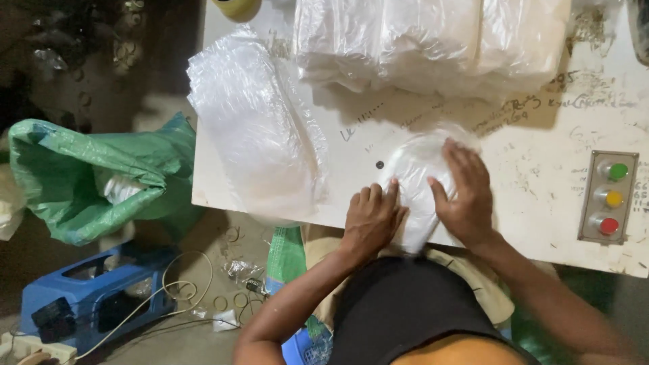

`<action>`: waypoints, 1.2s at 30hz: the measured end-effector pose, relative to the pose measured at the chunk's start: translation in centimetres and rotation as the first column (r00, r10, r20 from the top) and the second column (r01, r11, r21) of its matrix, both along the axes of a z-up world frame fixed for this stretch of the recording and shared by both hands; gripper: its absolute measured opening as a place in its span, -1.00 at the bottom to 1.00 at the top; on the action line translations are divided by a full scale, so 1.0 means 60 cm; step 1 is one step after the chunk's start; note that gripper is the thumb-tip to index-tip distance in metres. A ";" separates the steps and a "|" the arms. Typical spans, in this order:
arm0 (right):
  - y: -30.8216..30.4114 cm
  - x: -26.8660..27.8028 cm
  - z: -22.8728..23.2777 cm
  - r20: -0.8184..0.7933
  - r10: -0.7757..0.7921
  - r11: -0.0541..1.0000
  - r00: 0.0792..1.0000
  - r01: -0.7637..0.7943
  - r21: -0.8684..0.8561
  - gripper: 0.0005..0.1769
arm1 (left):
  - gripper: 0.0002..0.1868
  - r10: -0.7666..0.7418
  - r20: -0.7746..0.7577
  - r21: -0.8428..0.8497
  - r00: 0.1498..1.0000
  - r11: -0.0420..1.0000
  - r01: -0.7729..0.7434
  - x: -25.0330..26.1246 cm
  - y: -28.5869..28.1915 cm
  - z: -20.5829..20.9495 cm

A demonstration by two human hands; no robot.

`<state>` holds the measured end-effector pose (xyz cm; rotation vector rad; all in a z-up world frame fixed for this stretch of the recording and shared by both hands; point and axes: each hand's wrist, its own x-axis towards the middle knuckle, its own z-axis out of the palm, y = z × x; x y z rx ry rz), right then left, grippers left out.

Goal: The person packs plastic bags by folding individual bags and stuffing them into larger plastic sleeves on a work table.

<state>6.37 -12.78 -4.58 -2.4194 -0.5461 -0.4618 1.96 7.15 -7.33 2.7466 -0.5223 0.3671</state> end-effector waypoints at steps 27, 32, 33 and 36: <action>-0.078 0.006 0.006 -0.421 0.328 0.823 0.846 -0.475 -0.312 -0.60 | -0.75 -0.366 -0.345 -0.310 0.864 0.913 0.263 0.046 -0.023 0.021; -0.086 0.020 0.102 -0.707 0.431 0.885 0.561 -0.415 0.210 -0.62 | -0.41 -0.423 -0.784 -0.556 0.454 0.804 -0.212 0.072 0.000 0.105; -0.101 0.031 0.102 -0.785 0.450 0.866 0.426 -0.422 0.267 -0.66 | -0.52 -0.467 -0.795 -0.598 0.387 0.711 -0.371 0.059 -0.002 0.105; -0.196 0.112 0.112 -0.908 0.307 0.931 0.285 -0.290 0.224 -0.69 | -0.76 -0.446 -0.819 -0.566 0.360 0.527 -0.634 0.050 0.000 0.143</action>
